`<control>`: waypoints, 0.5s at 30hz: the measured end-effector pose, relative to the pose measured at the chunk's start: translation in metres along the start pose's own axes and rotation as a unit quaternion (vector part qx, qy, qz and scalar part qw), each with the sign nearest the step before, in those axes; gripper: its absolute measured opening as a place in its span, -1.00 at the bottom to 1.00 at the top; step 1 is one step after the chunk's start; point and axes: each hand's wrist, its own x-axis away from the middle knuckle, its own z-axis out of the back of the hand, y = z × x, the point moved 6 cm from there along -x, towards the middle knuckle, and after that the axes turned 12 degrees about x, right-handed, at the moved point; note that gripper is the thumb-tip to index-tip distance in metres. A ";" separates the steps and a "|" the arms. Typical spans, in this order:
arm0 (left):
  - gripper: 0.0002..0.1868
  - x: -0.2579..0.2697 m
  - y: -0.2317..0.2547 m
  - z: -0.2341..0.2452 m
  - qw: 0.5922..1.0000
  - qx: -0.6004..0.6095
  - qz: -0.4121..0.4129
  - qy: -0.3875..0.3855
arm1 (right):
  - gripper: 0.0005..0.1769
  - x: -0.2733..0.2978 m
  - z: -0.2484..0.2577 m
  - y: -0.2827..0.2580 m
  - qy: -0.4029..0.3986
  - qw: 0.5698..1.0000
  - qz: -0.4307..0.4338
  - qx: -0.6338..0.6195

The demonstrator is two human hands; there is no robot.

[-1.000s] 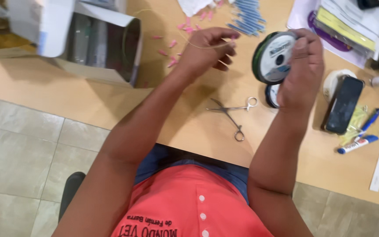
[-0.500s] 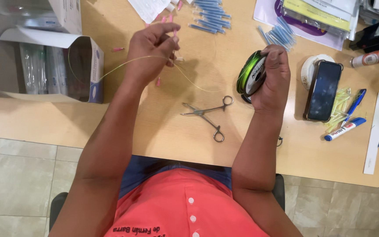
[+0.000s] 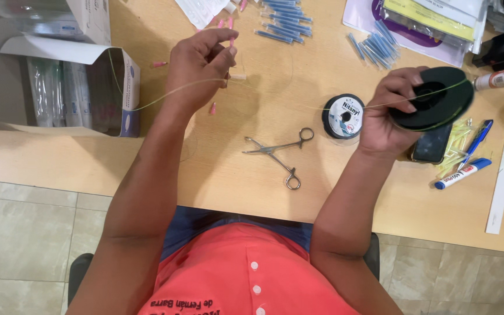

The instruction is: The person assembles medical supplies on a table, handling syringes, needles, and a spool of suture thread. They use scissors to cut the thread and manipulate small plastic components, organizing items and occasionally reaching into a box.

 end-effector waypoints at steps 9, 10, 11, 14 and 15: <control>-0.68 -0.003 -0.023 -0.009 0.971 -0.195 -0.126 -0.052 | -0.28 -0.007 0.007 0.040 0.009 0.995 -0.049 0.089; -0.68 -0.005 -0.030 -0.010 0.971 -0.197 -0.126 -0.048 | -0.28 -0.006 0.006 0.040 0.007 0.995 -0.053 0.087; -0.66 -0.007 -0.037 -0.009 0.966 -0.221 -0.123 -0.040 | -0.23 -0.006 0.004 0.041 -0.007 0.994 -0.056 0.097; -0.88 -0.007 -0.037 -0.012 0.955 -0.268 -0.121 -0.044 | -0.22 -0.004 0.001 0.043 -0.016 0.990 -0.071 0.119; -0.85 -0.005 -0.034 -0.014 0.948 -0.287 -0.121 -0.062 | -0.24 -0.004 0.001 0.043 -0.009 0.988 -0.076 0.135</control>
